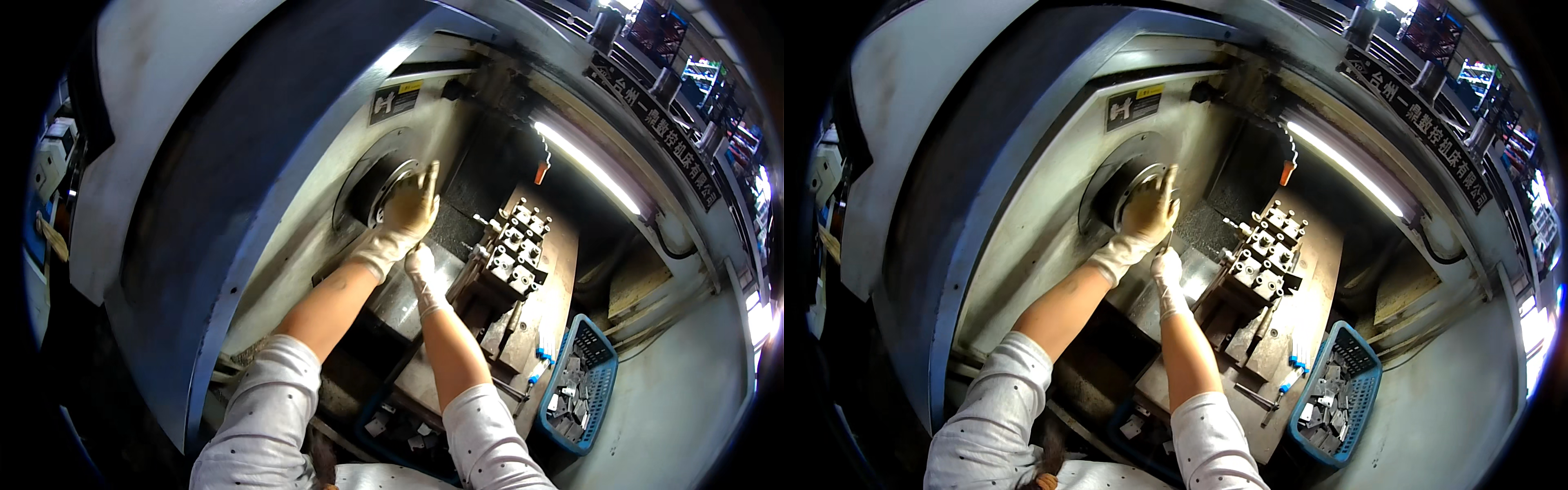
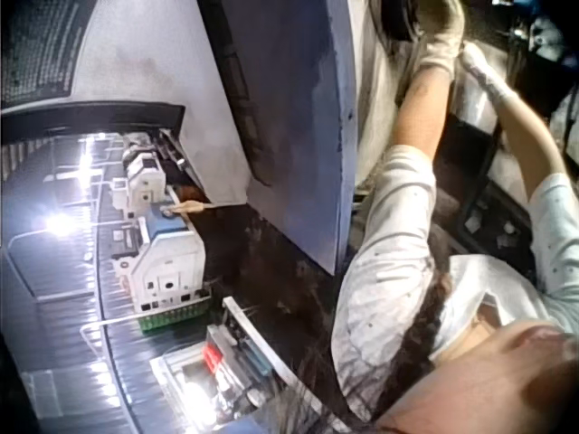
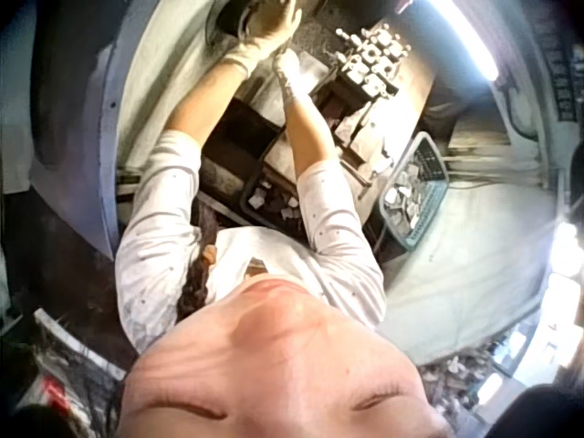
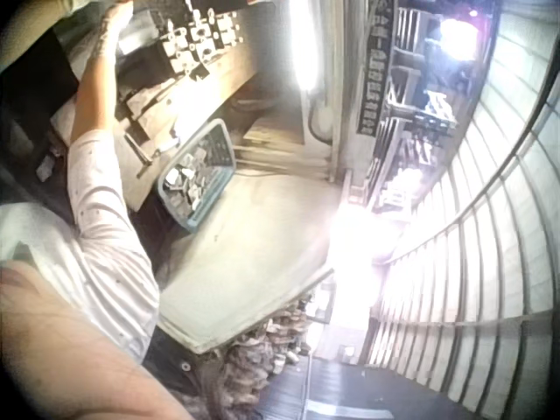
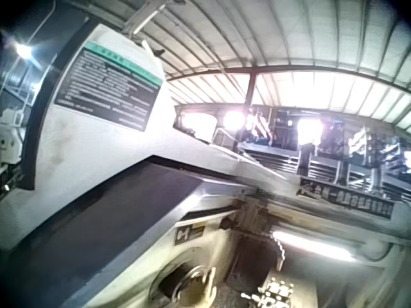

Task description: The person operates a CNC lathe, repeatedly opening the safety door, loading metal parts into the chuck, and closing the door. They also use a brush to clear metal shavings from the machine bed and place finished parts into a red basket.

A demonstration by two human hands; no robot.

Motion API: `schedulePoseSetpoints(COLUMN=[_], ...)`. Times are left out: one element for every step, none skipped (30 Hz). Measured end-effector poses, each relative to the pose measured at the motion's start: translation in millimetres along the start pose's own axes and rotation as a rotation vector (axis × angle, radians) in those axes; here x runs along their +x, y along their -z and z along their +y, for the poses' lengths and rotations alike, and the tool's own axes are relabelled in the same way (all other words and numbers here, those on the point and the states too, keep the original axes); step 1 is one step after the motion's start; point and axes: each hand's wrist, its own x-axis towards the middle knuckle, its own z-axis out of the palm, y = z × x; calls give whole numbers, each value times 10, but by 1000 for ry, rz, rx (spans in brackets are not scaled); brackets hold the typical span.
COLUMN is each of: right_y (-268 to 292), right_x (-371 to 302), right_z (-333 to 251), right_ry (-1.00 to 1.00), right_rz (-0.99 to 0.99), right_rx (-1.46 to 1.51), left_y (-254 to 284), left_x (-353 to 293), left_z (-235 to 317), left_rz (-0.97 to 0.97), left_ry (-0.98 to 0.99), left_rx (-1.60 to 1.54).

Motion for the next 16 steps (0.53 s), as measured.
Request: schedulePoseSetpoints(right_y=[-11, -46, -98, -84, -129, -153, -195, -237, -259, -273, -286, -285, -293, -288, -257, -311], right_x=[-73, -102, -113, -176, -153, -159, -193, -225, -158, -101, -45, 38, 116, 143, 179, 295], right_z=[-16, -37, -115, -136, -95, -46, -81, -109, -77, -43, -10, -21, -39, -26, -70, 15], right_ry=[-15, -47, -62, -59, -43, -48, -48, -98, -101, -138, -174, -187, -198, -181, -157, -113], right_rz=[-17, -22, -34, -27, -26, 27, 69, 86, 128, 131, 132, 151, 176, 207, 237, 280], right_rx=[0, 6, 15, 22, 50, 54, 72, 109, 118, 94, 72, 69, 66, 69, 79, 88], left_y=[36, -129, -162, -238, -305, -346, -373, -396, -384, -420, -450, -440, -429, -413, -383, -377], left_x=[153, 280, 385, 473, 500, 471, 446, 408, 441, 397, 315, 263, 201, 127, 84, 55], left_z=[67, -32, -156, -222, -276, -234, -265, -290, -241, -235, -241, -241, -239, -236, -248, -253], left_rz=[-138, -314, -451, -603, -726, -721, -606, -637, -651, -549, -446, -354, -268, -201, -128, -63], left_ry=[64, 175, 216, 247, 197, 39, 247, 395, 528, 454, 381, 347, 307, 304, 298, 267], left_rx=[13, -19, 14, 30, 104, 201, 38, -86, -222, -229, -236, -258, -276, -307, -331, -323])
